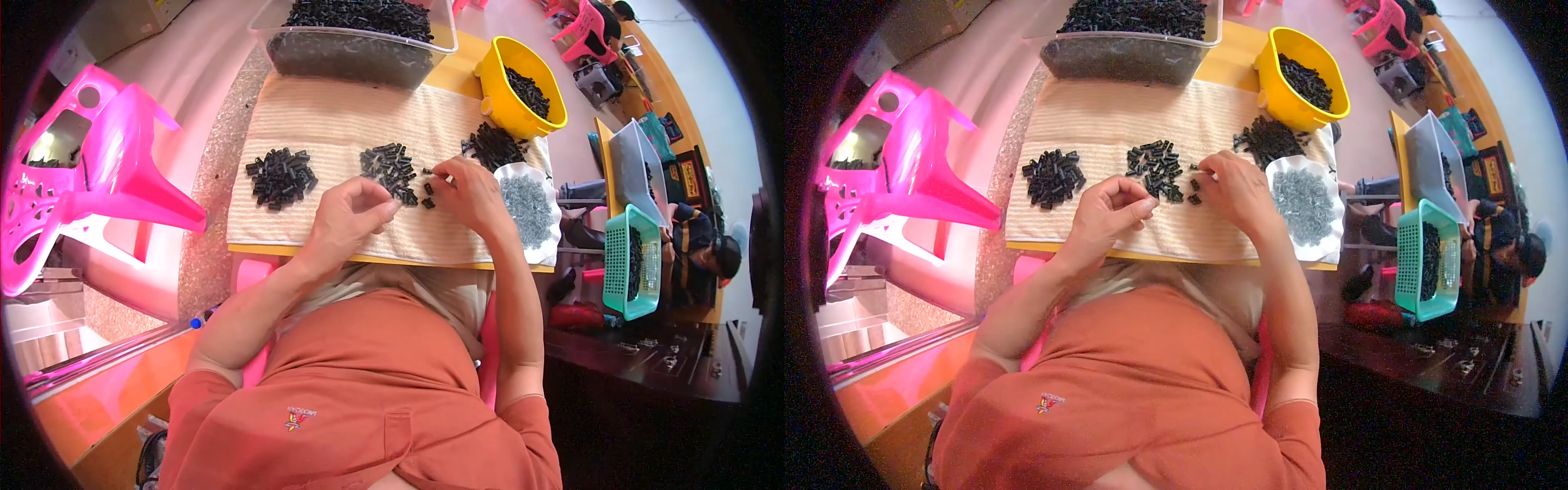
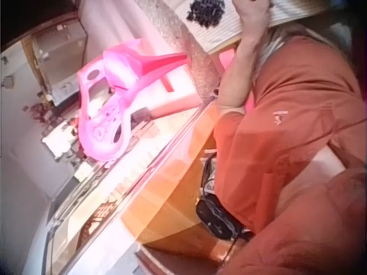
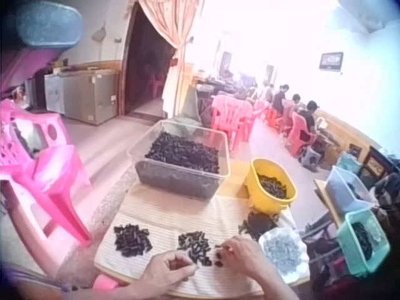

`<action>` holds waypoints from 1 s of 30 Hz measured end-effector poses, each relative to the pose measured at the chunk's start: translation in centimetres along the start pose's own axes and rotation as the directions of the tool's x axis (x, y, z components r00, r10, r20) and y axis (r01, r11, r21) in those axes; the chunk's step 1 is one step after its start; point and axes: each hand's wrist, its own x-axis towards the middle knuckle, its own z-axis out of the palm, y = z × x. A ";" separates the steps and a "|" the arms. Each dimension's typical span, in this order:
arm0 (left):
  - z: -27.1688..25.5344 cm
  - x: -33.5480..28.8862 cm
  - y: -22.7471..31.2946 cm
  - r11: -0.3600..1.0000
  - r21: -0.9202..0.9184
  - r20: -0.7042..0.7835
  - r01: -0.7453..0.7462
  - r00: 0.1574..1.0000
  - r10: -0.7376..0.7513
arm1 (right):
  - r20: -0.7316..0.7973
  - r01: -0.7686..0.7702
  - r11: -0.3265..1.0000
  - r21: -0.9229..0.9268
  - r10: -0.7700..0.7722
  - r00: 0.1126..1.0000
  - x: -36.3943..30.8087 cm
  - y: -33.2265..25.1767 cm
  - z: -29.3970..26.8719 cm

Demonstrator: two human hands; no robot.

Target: The person assembles small plastic components by inserting metal pins into black plastic connectors by hand.

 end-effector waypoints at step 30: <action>0.6 -0.4 0.3 0.998 -0.055 0.030 0.042 0.999 -0.040 | -0.227 0.217 0.868 0.447 -0.124 0.966 -4.0 -3.6 2.1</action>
